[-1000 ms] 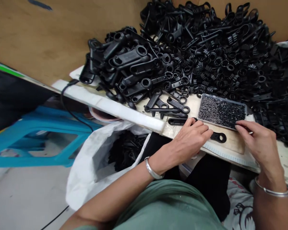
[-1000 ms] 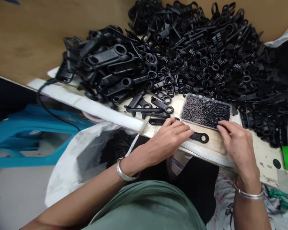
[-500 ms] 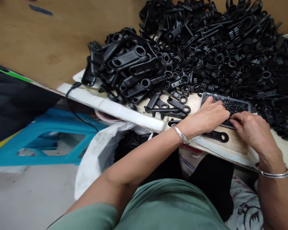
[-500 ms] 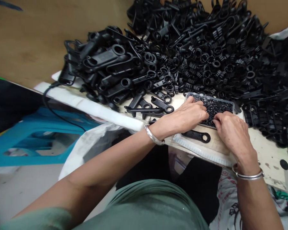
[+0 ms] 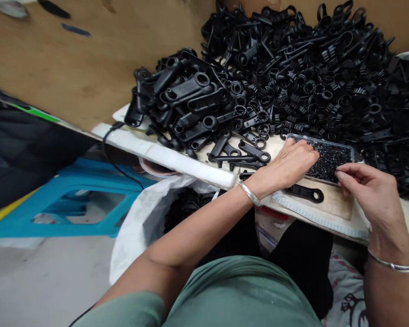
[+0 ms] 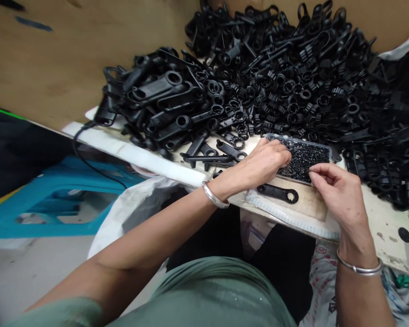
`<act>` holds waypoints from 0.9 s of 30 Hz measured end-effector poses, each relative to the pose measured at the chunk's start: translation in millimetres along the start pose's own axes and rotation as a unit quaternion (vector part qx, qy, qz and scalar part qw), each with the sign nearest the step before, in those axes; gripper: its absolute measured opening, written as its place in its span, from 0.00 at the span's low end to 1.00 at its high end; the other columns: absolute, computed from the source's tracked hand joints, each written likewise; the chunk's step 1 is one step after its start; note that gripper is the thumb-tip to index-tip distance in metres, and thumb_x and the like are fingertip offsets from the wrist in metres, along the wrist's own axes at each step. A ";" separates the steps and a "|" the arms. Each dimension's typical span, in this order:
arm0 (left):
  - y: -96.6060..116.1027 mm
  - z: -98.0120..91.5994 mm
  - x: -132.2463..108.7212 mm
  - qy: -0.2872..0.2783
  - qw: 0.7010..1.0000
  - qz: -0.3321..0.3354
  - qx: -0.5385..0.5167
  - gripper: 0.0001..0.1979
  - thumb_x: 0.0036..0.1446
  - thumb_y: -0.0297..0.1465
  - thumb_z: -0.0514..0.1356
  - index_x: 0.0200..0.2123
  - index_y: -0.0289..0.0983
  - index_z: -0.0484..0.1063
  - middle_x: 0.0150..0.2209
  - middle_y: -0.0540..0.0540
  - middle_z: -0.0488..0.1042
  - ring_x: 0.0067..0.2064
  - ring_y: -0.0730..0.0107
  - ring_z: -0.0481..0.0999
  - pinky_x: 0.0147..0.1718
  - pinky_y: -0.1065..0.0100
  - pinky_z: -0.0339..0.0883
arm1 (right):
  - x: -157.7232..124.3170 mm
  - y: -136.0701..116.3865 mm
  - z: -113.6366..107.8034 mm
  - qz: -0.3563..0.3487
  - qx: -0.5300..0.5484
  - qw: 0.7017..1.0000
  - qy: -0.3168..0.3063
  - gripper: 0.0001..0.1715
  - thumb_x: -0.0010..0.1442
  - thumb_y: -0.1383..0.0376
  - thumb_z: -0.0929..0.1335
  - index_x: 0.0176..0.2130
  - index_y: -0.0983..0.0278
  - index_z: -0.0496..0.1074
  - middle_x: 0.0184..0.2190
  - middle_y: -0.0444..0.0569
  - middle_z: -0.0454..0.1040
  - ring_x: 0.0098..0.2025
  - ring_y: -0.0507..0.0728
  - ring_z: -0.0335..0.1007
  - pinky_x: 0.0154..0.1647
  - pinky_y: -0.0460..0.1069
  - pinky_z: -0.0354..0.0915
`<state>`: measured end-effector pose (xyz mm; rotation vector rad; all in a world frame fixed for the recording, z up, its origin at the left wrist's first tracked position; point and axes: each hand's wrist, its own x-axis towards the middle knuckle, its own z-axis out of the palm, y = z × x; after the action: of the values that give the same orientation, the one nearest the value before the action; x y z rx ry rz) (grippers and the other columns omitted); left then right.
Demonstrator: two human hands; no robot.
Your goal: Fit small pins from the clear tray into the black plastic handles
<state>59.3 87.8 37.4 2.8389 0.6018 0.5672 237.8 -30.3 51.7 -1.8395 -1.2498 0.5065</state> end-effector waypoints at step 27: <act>-13.6 -13.4 0.8 -0.032 0.998 -0.048 -0.009 0.13 0.59 0.18 0.53 0.28 0.36 0.73 0.31 0.46 0.76 0.40 0.63 0.73 0.40 0.63 0.58 | -28.8 7.7 -2.8 0.001 0.030 0.999 0.043 0.11 0.54 0.57 0.75 0.37 0.59 0.81 0.27 0.46 0.78 0.25 0.52 0.70 0.25 0.48 0.69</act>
<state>49.8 101.8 46.5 2.7809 0.7123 0.4617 232.0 -58.5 43.7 -1.7927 -1.1629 0.4558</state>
